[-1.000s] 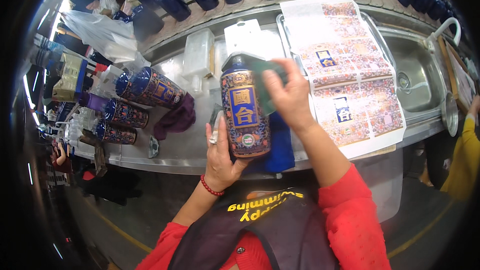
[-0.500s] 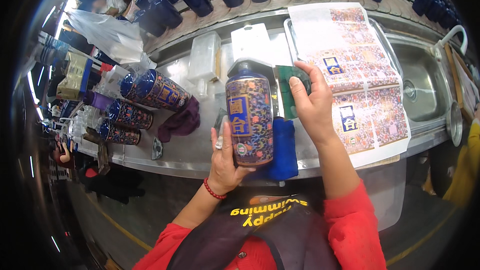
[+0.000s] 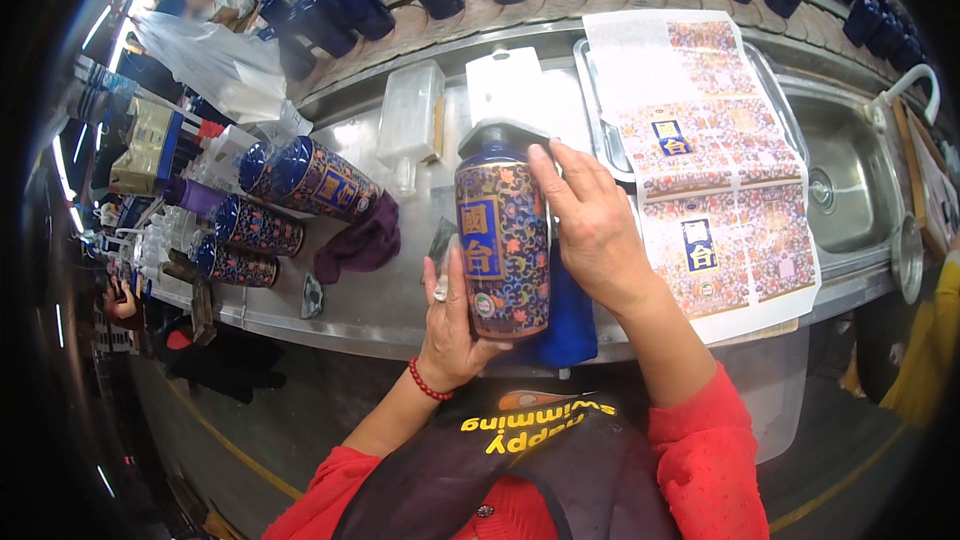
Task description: The person applies decorative stickers to a blue ceramic bottle. They peel stickers from a sheet, position them on the bottle, and smooth them with a green tool and fingers. The person repeats this process for multiple stickers on the same bottle.
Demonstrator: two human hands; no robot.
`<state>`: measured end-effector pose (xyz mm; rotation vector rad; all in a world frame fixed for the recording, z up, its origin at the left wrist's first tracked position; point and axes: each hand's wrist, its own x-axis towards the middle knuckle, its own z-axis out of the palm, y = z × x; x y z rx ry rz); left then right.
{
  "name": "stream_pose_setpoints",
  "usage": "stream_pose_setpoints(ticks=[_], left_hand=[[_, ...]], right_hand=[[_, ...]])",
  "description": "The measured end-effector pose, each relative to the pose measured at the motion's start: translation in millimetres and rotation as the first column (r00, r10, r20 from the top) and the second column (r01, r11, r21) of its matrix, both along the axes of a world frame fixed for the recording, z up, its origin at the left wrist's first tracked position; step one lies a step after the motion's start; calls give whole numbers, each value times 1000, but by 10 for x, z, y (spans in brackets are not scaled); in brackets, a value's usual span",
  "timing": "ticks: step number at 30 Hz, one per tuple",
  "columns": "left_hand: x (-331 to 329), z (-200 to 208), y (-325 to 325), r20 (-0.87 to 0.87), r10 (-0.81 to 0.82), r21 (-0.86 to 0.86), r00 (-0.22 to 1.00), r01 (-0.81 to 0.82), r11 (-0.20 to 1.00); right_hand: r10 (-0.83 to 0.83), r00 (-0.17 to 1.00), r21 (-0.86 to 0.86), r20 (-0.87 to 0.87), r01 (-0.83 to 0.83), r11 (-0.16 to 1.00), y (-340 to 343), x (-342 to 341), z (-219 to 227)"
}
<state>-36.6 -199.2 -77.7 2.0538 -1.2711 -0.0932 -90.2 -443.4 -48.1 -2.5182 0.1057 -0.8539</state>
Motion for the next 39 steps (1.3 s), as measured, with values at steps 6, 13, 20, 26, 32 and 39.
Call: stream_pose_setpoints(ticks=[6,13,20,26,32,39], left_hand=[[-32,71,-47,87,49,-42,995,-45,998],[-70,201,-135,264,71,-54,962,-59,997],[-52,157,-125,254,59,-73,965,-42,996],[-31,138,-110,230,49,-54,972,-38,998],[-47,131,-109,242,53,-46,969,-43,998],[-42,141,-126,245,65,-96,967,-43,994]], right_hand=[[-4,1000,-53,-9,4,999,7,-15,103],[-39,987,561,153,-54,826,165,49,416],[-115,992,900,50,5,436,124,92,72],[-114,981,916,159,-103,389,245,-201,81],[-199,969,926,-145,204,319,431,-331,164],[-98,994,816,47,19,578,591,-554,52]])
